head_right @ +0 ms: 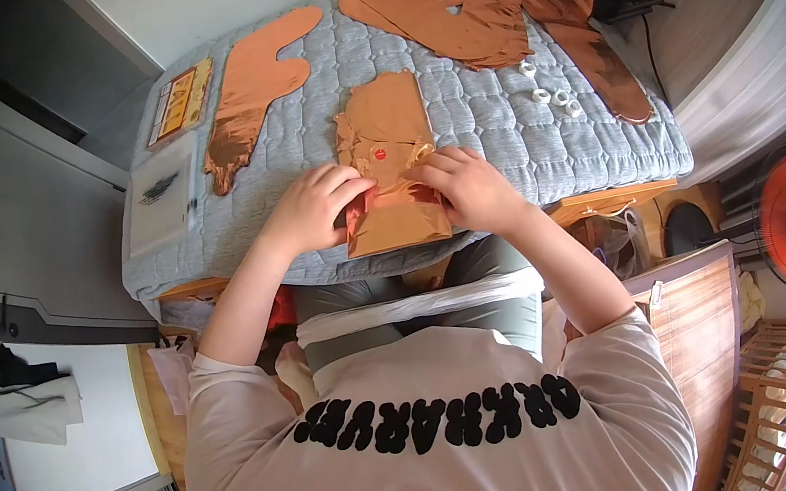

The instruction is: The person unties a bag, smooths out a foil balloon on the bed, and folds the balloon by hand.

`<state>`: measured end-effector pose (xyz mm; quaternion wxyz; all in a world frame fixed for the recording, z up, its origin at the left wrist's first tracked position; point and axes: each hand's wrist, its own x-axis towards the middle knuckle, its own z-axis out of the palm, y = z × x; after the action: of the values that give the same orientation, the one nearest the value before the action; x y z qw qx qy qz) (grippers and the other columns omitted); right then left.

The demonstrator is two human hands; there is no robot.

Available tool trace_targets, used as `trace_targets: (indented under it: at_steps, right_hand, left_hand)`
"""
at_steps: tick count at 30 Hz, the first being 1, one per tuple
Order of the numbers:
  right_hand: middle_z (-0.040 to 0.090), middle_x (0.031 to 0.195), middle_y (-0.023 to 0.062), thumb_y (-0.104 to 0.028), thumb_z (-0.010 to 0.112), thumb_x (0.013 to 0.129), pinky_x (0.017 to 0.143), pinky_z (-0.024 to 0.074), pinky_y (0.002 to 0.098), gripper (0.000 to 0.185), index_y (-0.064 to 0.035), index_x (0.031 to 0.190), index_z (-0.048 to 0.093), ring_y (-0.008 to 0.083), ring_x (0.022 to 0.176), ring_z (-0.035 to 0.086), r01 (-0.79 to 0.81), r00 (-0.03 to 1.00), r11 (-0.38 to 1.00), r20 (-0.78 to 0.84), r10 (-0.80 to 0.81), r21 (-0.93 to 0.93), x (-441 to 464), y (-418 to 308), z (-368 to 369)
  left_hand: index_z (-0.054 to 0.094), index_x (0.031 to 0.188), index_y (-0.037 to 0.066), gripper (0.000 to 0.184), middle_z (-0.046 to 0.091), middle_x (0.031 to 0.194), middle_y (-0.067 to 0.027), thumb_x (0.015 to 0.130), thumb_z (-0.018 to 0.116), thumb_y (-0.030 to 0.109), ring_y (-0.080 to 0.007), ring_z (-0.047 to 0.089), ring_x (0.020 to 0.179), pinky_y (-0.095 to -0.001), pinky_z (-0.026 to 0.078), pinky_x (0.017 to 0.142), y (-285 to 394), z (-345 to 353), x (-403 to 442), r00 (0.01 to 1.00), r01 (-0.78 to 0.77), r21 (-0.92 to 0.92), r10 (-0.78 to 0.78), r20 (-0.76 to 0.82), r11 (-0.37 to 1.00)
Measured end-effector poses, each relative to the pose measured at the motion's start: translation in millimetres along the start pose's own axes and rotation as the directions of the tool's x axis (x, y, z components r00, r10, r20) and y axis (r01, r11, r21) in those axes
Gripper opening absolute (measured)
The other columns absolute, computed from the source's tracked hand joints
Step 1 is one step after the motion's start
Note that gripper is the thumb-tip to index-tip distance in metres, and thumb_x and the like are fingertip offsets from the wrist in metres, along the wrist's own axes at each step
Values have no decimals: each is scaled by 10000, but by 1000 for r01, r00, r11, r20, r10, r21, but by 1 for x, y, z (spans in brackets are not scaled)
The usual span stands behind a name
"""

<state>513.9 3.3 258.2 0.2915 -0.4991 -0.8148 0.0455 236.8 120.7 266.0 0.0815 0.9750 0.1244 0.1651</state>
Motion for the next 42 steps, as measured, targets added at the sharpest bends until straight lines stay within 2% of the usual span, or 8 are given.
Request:
trace_targets:
  at_steps: [12,18,20,21,26,32,38,42]
  right_hand:
    - [620,1194,53,-172,681,882,1011,419,428,397,-159,1278,698,271,1161,561,-5,989,999,151,11,-41,15,-2,-4]
    - [668,1077,102,-148,658,917,935,478,423,305,-85,1213,696,323,1046,623,-29,998,994,57,23,102,18,19,0]
    - [693,1017,117,-157,664,934,887,508,414,281,-54,1194,688,326,977,659,-20,1000,988,24,16,151,17,25,3]
    - [710,967,126,-175,677,947,835,525,397,262,-32,1167,680,309,910,682,-191,981,939,42,187,287,17,24,4]
    - [748,931,139,-222,720,960,754,545,353,289,10,1125,671,247,834,718,-459,866,753,47,498,472,33,20,2]
    - [748,968,155,-291,736,924,783,540,370,408,11,1190,672,275,865,716,-630,764,669,158,626,394,48,37,8]
    - [741,971,174,-316,734,914,802,534,394,428,31,1159,686,306,895,710,-649,755,683,178,631,336,55,41,8]
    - [729,910,138,-266,749,905,749,513,350,405,65,1130,695,205,812,663,-700,713,663,199,672,264,62,38,5]
  left_hand:
    - [647,1313,163,550,605,1221,-60,779,772,122,-294,607,1133,-435,494,989,-2,8,7,999,7,57,-5,-32,998]
    - [712,1179,95,379,655,1120,-91,802,759,92,-295,640,1078,-401,500,941,-12,12,12,992,58,-212,-80,-93,975]
    - [723,1129,56,276,711,968,-116,871,762,146,-282,693,921,-367,526,817,-11,11,13,938,304,-448,-346,-12,841]
    - [723,1129,56,276,711,968,-116,871,762,146,-282,693,921,-367,526,817,-11,12,15,938,304,-447,-346,-13,841]
    - [529,1432,30,610,732,761,-127,934,775,283,-173,684,660,-317,525,652,-14,18,26,760,516,-508,-642,-102,690]
    - [247,1597,2,979,750,848,-117,869,830,300,-219,725,754,-332,557,712,-23,21,25,781,496,-581,-624,-25,645]
    - [222,1611,15,1036,731,890,-130,828,859,249,-215,716,831,-346,553,779,-29,14,33,756,598,-495,-649,86,630]
    - [239,1608,17,1031,728,906,-119,822,860,260,-229,713,847,-346,552,783,-35,9,38,741,623,-482,-661,114,616]
